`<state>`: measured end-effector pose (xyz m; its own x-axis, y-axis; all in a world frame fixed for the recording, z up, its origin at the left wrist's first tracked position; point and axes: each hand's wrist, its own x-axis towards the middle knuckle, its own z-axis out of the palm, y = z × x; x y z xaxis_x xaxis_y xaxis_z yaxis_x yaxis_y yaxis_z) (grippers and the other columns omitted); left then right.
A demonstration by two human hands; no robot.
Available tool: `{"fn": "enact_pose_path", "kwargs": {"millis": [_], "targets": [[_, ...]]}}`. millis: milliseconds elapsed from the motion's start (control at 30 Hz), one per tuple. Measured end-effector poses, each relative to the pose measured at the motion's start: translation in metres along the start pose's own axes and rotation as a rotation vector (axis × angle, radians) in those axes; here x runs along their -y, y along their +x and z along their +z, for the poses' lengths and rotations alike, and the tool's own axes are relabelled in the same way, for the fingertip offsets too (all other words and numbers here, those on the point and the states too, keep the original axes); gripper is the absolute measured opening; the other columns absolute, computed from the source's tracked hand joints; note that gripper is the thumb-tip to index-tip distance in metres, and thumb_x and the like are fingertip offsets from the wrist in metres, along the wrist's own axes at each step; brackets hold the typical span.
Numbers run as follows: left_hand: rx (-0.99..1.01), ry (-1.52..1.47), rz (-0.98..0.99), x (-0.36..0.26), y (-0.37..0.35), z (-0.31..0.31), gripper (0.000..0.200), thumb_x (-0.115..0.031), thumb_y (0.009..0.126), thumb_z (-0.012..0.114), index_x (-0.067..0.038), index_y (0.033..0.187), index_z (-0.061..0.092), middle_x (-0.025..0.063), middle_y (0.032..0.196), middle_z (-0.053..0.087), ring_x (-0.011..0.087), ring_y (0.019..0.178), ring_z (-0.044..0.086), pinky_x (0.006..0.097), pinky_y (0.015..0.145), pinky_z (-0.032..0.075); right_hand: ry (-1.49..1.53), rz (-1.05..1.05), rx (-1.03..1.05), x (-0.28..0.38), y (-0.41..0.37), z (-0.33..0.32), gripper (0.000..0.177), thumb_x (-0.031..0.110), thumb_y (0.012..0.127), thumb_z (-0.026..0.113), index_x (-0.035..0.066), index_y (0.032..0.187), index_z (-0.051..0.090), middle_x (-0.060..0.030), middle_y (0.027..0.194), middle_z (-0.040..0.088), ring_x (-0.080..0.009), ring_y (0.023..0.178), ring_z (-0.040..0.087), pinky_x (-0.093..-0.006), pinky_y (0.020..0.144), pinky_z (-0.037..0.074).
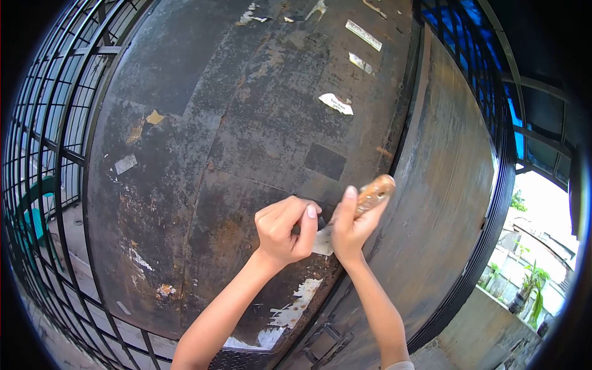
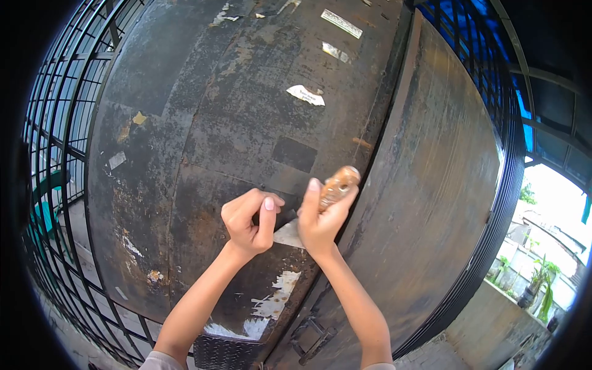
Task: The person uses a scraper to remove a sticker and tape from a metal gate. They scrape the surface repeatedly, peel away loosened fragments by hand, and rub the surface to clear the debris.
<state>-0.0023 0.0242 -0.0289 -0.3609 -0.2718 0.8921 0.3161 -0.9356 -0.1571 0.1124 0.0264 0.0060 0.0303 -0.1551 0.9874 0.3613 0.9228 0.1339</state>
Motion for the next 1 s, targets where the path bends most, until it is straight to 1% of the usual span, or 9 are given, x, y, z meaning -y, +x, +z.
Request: {"fn": "enact_pose_path", "kwargs": {"millis": [67, 333, 467, 500, 567, 667, 700, 800, 1000], "targets": [[0.012, 0.017, -0.012, -0.002, 0.002, -0.001, 0.017, 0.001, 0.081, 0.049, 0.003, 0.069, 0.06, 0.0083, 0.056, 0.056, 0.0157, 0.044, 0.053, 0.0253, 0.043, 0.04, 0.173, 0.143, -0.051, 0.001, -0.001, -0.001, 0.041, 0.01, 0.093, 0.048, 0.006, 0.126, 0.025, 0.0001, 0.064, 0.042, -0.0056, 0.041, 0.041, -0.0198, 0.036, 0.036], [0.01, 0.121, 0.034, -0.002, 0.0, 0.002, 0.017, 0.001, 0.081, 0.049, 0.003, 0.068, 0.059, 0.0085, 0.061, 0.059, 0.0162, 0.051, 0.055, 0.0255, 0.048, 0.04, 0.336, -0.373, -0.032, 0.032, -0.023, -0.055, 0.041, 0.033, 0.093, 0.048, 0.008, 0.111, 0.022, -0.0075, 0.054, 0.047, -0.0155, 0.038, 0.046, -0.0232, 0.035, 0.044], [0.472, 0.609, 0.162, -0.027, -0.003, -0.006, 0.042, -0.016, 0.08, 0.056, -0.001, 0.12, 0.054, 0.0166, 0.129, 0.049, 0.0292, 0.122, 0.044, 0.0386, 0.098, 0.033, 0.256, -0.42, 0.081, 0.071, -0.066, -0.099, 0.038, 0.023, 0.084, 0.063, 0.014, 0.103, 0.031, -0.0107, 0.061, 0.059, -0.0274, 0.049, 0.061, -0.0336, 0.048, 0.049], [0.712, 0.634, 0.095, -0.023, -0.019, -0.009, 0.065, -0.027, 0.082, 0.056, -0.005, 0.138, 0.034, 0.0148, 0.147, 0.026, 0.0267, 0.137, 0.021, 0.0418, 0.109, 0.016, 0.019, -0.391, 0.08, 0.095, -0.074, -0.106, 0.039, 0.028, 0.084, 0.064, 0.013, 0.102, 0.032, -0.0083, 0.06, 0.06, -0.0265, 0.05, 0.062, -0.0314, 0.052, 0.049], [0.905, 0.72, 0.214, -0.023, -0.047, -0.015, 0.066, -0.039, 0.085, 0.051, -0.006, 0.139, 0.033, 0.0125, 0.146, 0.028, 0.0241, 0.137, 0.023, 0.0421, 0.111, 0.014, -0.054, -0.517, 0.028, 0.106, -0.098, -0.111, 0.039, 0.04, 0.091, 0.05, 0.012, 0.104, 0.028, -0.0015, 0.054, 0.055, -0.0174, 0.043, 0.058, -0.0277, 0.043, 0.044], [1.09, 0.745, 0.309, -0.034, -0.074, -0.03, 0.068, -0.047, 0.085, 0.049, -0.008, 0.139, 0.033, 0.0089, 0.147, 0.028, 0.0223, 0.137, 0.022, 0.0406, 0.112, 0.012, 0.021, -0.405, -0.114, 0.147, -0.117, -0.109, 0.015, 0.016, 0.091, 0.055, 0.006, 0.101, 0.058, -0.0042, 0.066, 0.051, -0.0113, 0.056, 0.052, -0.0236, 0.055, 0.044], [1.141, 0.718, 0.338, -0.035, -0.08, -0.035, 0.068, -0.047, 0.086, 0.048, -0.008, 0.139, 0.034, 0.0086, 0.147, 0.028, 0.0221, 0.137, 0.023, 0.04, 0.112, 0.012, 0.046, -0.215, 0.155, 0.166, -0.116, -0.132, 0.016, 0.015, 0.087, 0.06, 0.006, 0.098, 0.055, -0.0085, 0.075, 0.053, -0.0182, 0.06, 0.052, -0.0254, 0.065, 0.045], [1.291, 0.591, 0.395, -0.038, -0.095, -0.047, 0.067, -0.047, 0.088, 0.046, -0.007, 0.139, 0.032, 0.0086, 0.147, 0.028, 0.0215, 0.137, 0.023, 0.0387, 0.112, 0.013, -0.14, -0.289, 0.145, 0.137, -0.165, -0.149, 0.039, 0.04, 0.091, 0.05, 0.01, 0.102, 0.029, -0.0004, 0.051, 0.055, -0.017, 0.043, 0.058, -0.027, 0.043, 0.043], [1.178, 0.563, 0.186, -0.037, -0.059, -0.038, 0.07, -0.049, 0.089, 0.045, -0.006, 0.141, 0.027, 0.0101, 0.148, 0.025, 0.0263, 0.138, 0.019, 0.043, 0.112, 0.014, -0.039, 0.198, 0.015, 0.128, -0.237, -0.189, 0.035, 0.027, 0.087, 0.058, 0.003, 0.098, 0.035, -0.0075, 0.078, 0.049, -0.0148, 0.042, 0.053, -0.0215, 0.038, 0.037]]}}
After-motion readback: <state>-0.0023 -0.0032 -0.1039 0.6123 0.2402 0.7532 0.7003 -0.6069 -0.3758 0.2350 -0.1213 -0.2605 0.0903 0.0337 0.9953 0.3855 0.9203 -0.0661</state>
